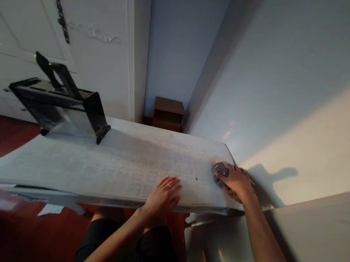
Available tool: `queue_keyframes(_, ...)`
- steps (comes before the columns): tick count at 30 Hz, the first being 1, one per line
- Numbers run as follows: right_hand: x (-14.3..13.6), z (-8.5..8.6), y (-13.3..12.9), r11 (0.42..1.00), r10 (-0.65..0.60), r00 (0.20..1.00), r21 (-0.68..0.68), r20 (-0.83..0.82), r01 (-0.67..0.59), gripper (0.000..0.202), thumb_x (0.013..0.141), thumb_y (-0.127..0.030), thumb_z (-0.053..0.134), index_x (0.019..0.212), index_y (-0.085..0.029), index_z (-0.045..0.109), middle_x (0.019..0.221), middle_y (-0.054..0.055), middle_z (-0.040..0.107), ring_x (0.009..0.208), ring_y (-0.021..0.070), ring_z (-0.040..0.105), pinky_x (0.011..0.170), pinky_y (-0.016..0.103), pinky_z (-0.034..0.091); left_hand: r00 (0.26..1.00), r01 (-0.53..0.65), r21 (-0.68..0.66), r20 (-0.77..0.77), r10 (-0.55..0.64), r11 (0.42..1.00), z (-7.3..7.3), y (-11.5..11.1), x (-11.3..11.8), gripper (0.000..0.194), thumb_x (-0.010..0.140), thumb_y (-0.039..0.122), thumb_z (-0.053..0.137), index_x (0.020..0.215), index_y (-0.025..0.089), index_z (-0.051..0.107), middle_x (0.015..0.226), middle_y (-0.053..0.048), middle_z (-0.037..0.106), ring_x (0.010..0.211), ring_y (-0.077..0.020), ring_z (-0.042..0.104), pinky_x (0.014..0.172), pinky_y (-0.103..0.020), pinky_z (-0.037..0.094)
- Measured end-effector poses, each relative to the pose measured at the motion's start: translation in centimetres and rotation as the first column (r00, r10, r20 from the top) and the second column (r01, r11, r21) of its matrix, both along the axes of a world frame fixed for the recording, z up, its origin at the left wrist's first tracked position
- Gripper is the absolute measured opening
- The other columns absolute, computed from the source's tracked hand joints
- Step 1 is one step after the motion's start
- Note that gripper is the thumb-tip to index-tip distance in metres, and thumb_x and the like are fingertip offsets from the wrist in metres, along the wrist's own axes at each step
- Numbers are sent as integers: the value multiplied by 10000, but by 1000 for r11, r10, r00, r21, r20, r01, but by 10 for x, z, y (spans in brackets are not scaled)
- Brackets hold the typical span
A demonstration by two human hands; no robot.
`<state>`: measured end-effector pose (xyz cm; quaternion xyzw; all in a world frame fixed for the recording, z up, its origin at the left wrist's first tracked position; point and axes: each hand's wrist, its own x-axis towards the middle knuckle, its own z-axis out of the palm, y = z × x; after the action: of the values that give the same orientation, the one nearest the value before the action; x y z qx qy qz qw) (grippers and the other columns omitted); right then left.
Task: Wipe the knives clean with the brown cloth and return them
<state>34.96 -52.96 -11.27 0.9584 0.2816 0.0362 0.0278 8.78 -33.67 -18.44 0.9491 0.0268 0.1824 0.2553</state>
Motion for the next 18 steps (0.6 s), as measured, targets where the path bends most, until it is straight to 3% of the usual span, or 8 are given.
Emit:
queue_keyframes(6, -12, -2, 12, 981, 185, 977, -80, 109, -177, 832, 788, -620, 563, 1429, -121, 388, 1496, 210, 352, 1386, 359, 331, 1100, 572, 258, 989, -97, -133, 94, 110, 986, 5, 30, -33, 343, 899, 254, 520, 1223, 197, 620, 1358, -85, 561, 1272, -215, 504, 1080, -414, 429)
queue_keyframes(11, -23, -12, 47, 951, 297, 939, 33, 170, -307, 698, 825, -552, 506, 1367, -114, 463, 1453, 197, 426, 1355, 343, 390, 1106, 604, 248, 916, -230, -246, 271, 295, 942, 23, 67, -64, 268, 914, 238, 512, 1147, 202, 640, 1275, -89, 607, 1172, -195, 574, 1004, -377, 488)
queue_keyframes(15, -36, -23, 91, 877, 418, 900, 202, 125, -435, 542, 841, -469, 475, 1281, -158, 532, 1388, 162, 514, 1289, 319, 484, 1103, 609, 270, 743, -341, -371, 456, 489, 864, 40, 106, -95, 200, 905, 183, 516, 1047, 184, 657, 1159, -95, 642, 1089, -171, 607, 951, -339, 505)
queue_keyframes(18, -58, -29, 134, 796, 516, 853, 324, 82, -512, 495, 835, -442, 491, 1238, -165, 565, 1334, 152, 564, 1234, 314, 536, 1106, 595, 292, 574, -417, -490, 512, 640, 766, 50, 145, -120, 166, 891, 186, 516, 971, 169, 660, 1103, -99, 637, 1008, -164, 618, 817, -290, 538)
